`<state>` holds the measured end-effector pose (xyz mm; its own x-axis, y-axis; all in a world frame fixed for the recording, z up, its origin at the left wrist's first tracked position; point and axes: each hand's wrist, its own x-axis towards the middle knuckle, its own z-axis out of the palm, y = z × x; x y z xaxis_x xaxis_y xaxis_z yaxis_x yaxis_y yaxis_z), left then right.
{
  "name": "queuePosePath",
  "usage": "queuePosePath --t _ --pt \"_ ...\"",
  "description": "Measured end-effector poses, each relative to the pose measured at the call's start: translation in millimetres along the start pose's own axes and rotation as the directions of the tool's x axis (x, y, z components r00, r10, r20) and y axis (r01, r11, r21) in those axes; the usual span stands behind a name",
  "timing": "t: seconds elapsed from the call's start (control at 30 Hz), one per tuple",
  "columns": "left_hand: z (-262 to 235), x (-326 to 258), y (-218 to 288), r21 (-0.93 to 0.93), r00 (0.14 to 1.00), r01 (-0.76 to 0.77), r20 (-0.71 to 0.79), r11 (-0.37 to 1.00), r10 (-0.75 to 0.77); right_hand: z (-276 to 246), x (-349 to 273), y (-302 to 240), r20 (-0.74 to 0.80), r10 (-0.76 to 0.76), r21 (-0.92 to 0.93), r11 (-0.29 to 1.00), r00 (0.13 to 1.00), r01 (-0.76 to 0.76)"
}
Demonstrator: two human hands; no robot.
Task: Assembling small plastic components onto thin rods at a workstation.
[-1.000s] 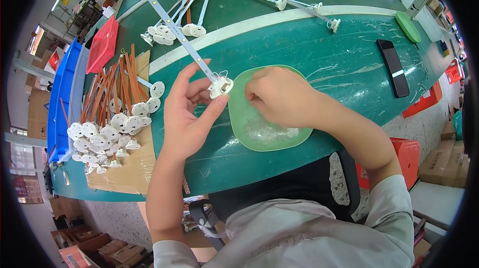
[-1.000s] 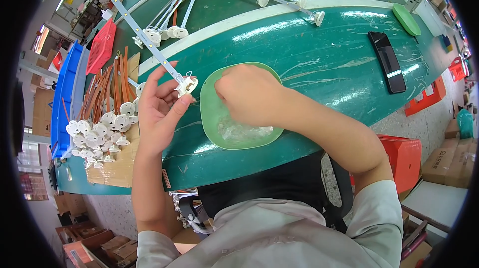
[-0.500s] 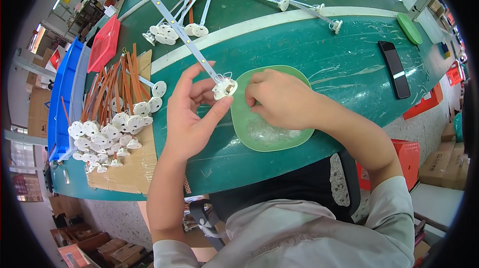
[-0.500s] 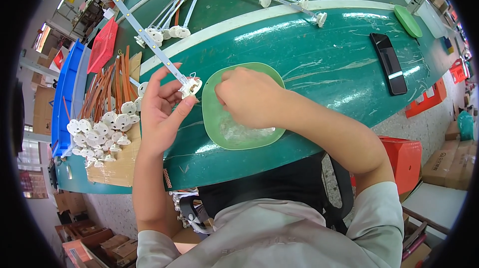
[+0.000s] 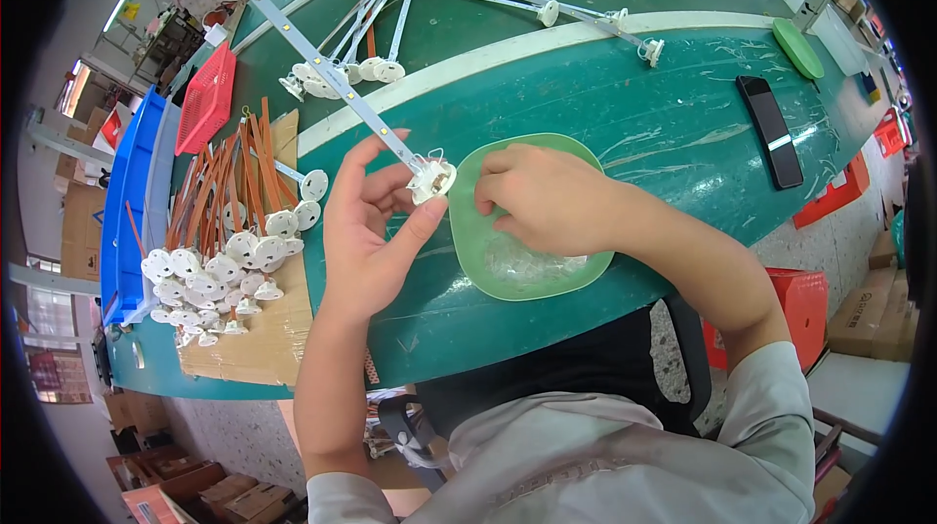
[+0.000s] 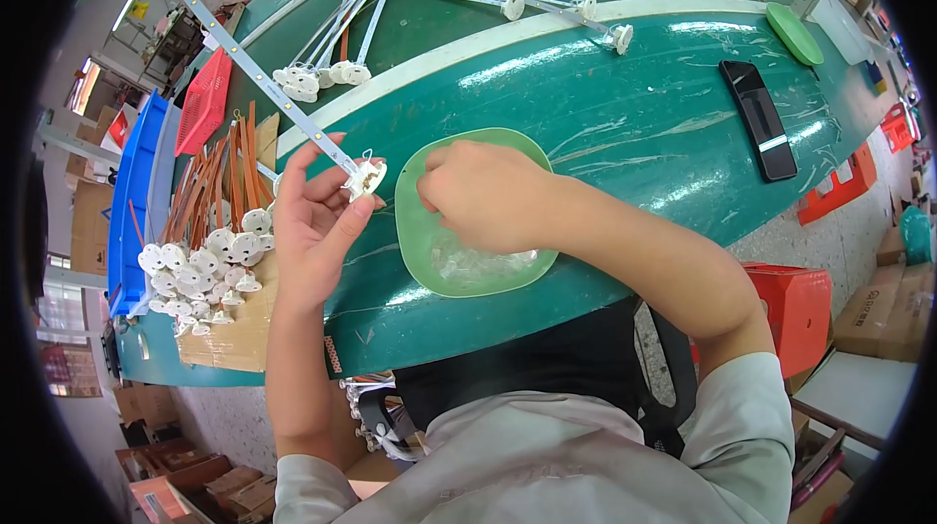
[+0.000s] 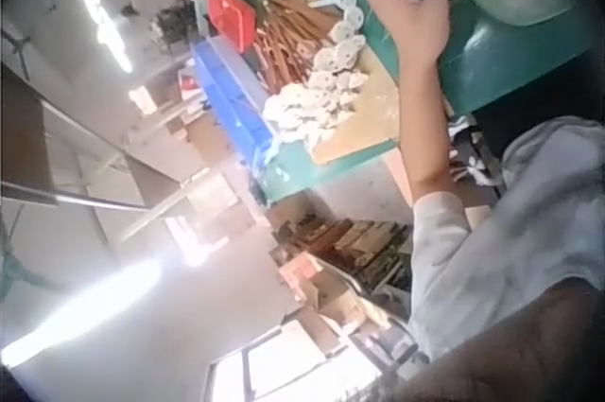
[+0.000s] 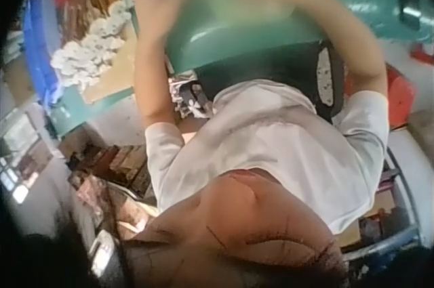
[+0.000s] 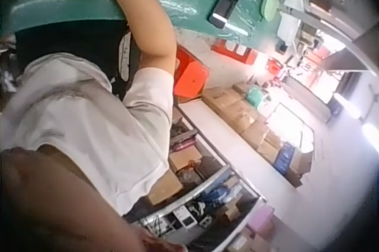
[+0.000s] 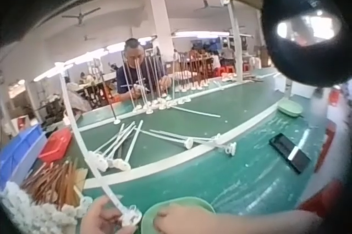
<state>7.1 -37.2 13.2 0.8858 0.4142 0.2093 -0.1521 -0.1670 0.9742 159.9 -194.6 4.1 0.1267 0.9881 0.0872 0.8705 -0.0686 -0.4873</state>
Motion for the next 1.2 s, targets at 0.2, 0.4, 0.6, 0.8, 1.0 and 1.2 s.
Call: queuePosePath --t 0.2,0.4,0.6,0.8,1.0,1.2 --pt "-2 -1 -1 -0.196 0.994 -0.106 0.015 0.975 0.111 3 -5 3 -0.043 -0.07 -0.097 0.993 0.997 0.066" --pt "-3 -3 -4 -0.151 0.993 -0.115 -0.035 0.982 0.111 1 0 3 0.042 -0.035 -0.05 0.998 0.999 0.037" --pt "-1 -2 -6 -0.06 0.991 -0.123 -0.068 0.991 0.119 -16 -2 3 0.103 -0.181 0.204 0.966 0.978 0.157" --pt "-1 0 -11 0.002 0.99 -0.132 -0.045 0.991 0.132 -11 1 0 0.199 -0.141 0.296 0.952 0.97 0.078" --pt "-3 -3 -11 0.001 0.99 -0.14 -0.002 0.99 0.14 -17 0 5 0.093 -0.181 0.397 0.908 0.979 0.13" --pt "-7 -7 -5 -0.113 0.98 -0.194 -0.062 0.975 0.188 -28 -3 -1 0.007 -0.086 0.432 0.899 0.996 0.075"
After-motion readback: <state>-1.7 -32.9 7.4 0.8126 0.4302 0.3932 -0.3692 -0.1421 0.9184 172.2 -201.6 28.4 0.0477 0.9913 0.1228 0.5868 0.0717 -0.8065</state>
